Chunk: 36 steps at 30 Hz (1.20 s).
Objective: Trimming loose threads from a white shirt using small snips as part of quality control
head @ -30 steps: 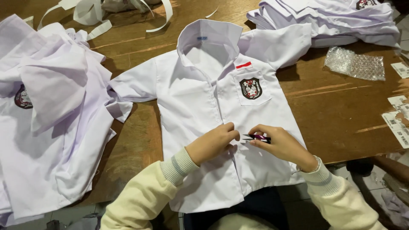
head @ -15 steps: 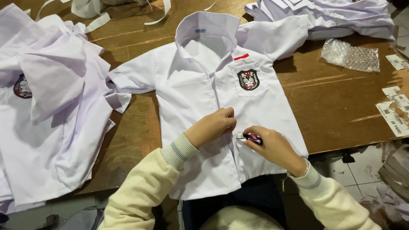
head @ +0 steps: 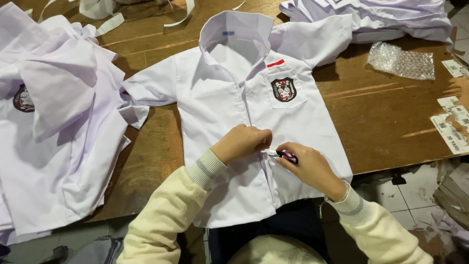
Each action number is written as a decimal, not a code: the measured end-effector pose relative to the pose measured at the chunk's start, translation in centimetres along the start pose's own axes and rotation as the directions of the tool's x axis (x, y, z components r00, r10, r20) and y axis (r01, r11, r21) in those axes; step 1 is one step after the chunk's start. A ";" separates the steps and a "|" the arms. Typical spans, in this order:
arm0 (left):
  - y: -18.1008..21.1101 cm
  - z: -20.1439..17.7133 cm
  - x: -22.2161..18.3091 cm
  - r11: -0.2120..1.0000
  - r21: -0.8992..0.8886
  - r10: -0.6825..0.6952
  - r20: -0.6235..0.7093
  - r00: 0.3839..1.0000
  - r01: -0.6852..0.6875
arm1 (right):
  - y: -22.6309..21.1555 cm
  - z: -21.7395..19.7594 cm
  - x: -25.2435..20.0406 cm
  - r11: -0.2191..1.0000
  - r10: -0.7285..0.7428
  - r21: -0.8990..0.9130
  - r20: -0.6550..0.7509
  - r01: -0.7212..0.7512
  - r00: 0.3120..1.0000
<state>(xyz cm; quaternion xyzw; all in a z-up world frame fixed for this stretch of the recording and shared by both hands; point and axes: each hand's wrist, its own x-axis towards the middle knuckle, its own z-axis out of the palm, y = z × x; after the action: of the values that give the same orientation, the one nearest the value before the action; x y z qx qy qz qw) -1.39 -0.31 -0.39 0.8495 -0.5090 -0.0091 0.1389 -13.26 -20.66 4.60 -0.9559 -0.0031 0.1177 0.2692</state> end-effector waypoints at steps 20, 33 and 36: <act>0.2 0.3 -0.4 0.997 0.073 -0.015 -0.005 1.000 0.016 | -0.3 1.7 0.8 1.000 -0.025 -0.012 -0.040 0.025 0.999; 0.3 0.0 -0.4 0.997 0.071 -0.025 0.014 1.000 0.024 | -0.5 1.7 0.6 0.999 -0.033 0.004 -0.043 0.033 0.999; 0.3 0.0 -0.4 0.998 0.055 -0.029 0.027 0.999 0.028 | -0.3 1.8 0.7 0.999 -0.032 0.004 -0.046 0.032 0.998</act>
<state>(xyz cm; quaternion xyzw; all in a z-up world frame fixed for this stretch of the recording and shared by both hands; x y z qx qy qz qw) -1.86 -0.08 -0.33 0.8598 -0.4989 -0.0092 0.1083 -12.94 -19.40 3.12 -0.9576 -0.0120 0.0911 0.2732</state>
